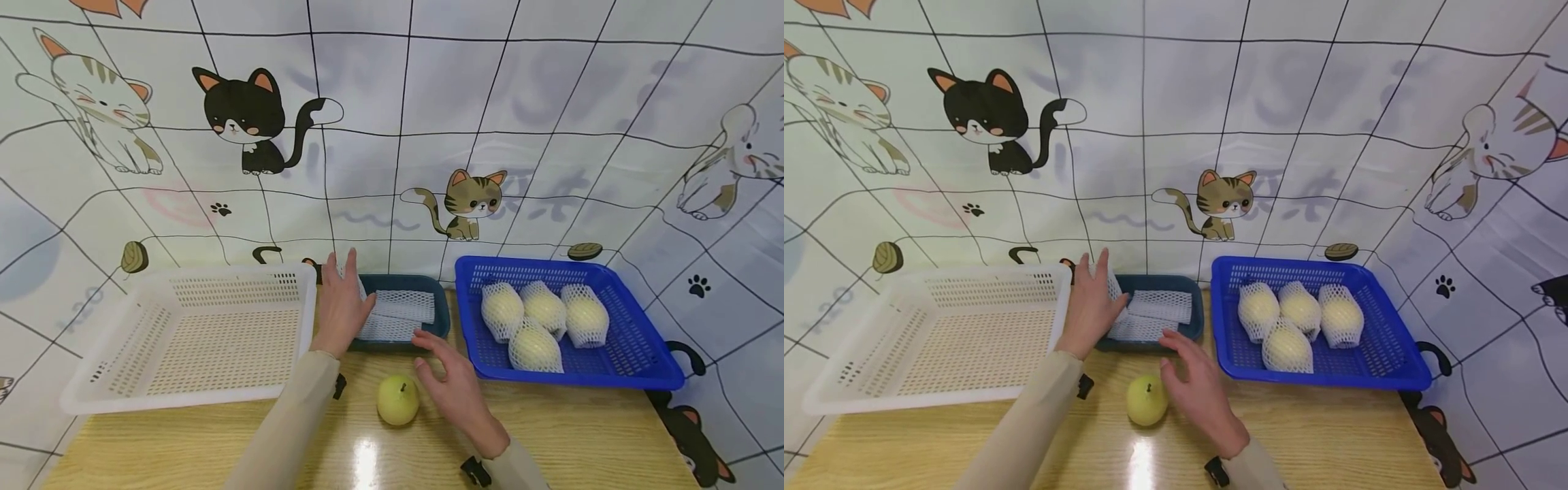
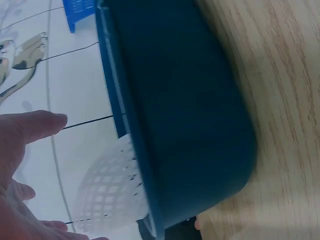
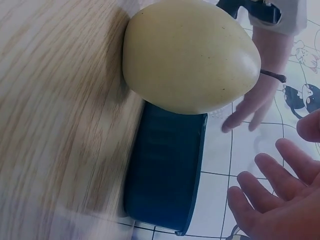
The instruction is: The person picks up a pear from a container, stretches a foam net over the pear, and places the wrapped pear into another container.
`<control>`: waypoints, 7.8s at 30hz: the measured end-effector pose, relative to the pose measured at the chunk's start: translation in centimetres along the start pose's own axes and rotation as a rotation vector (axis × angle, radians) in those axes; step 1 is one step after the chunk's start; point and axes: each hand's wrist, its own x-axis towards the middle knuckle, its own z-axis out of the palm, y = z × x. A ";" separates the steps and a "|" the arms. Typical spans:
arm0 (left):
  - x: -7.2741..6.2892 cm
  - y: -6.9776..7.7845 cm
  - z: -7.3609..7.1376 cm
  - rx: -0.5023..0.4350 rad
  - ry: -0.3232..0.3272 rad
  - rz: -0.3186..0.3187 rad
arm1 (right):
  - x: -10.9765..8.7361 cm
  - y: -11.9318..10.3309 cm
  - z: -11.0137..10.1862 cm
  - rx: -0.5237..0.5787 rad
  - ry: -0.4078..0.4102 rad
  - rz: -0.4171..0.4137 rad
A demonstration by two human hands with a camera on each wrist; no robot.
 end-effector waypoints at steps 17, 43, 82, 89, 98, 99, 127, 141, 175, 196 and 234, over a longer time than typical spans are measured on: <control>1.1 -1.0 1.0 0.027 -0.014 0.013 | -0.1 -0.2 -0.5 0.016 -0.013 0.027; -2.3 3.0 -4.4 -0.648 0.195 -0.096 | 0.2 -1.0 -0.7 0.041 -0.028 0.113; -10.0 4.7 -4.4 -0.816 0.277 0.076 | 3.3 -3.0 1.2 0.531 0.139 0.373; -10.9 2.4 -4.4 -1.000 0.016 0.274 | 3.2 -2.8 0.9 0.611 0.192 0.348; -10.5 0.4 -4.6 -1.223 -0.005 0.304 | 2.8 -2.4 0.3 0.821 0.126 0.243; -10.4 0.4 -4.6 -1.204 -0.011 0.243 | 2.7 -2.3 0.3 0.826 0.094 0.237; -10.4 1.3 -4.2 -1.001 -0.434 -0.042 | 2.1 -2.1 0.5 0.572 -0.097 -0.042; -10.5 1.0 -4.1 -0.952 -0.334 0.001 | 1.3 -2.0 -0.2 0.492 -0.003 -0.027; -11.5 2.2 -3.1 -1.317 -0.439 -0.110 | 1.4 -3.6 0.5 0.594 0.067 0.090; -13.1 1.4 -2.2 -1.413 -0.560 -0.400 | -0.2 -2.2 1.0 0.545 0.016 0.304; -14.1 -0.9 0.7 -1.135 -0.530 -0.448 | -1.1 1.4 2.8 0.351 -0.057 0.436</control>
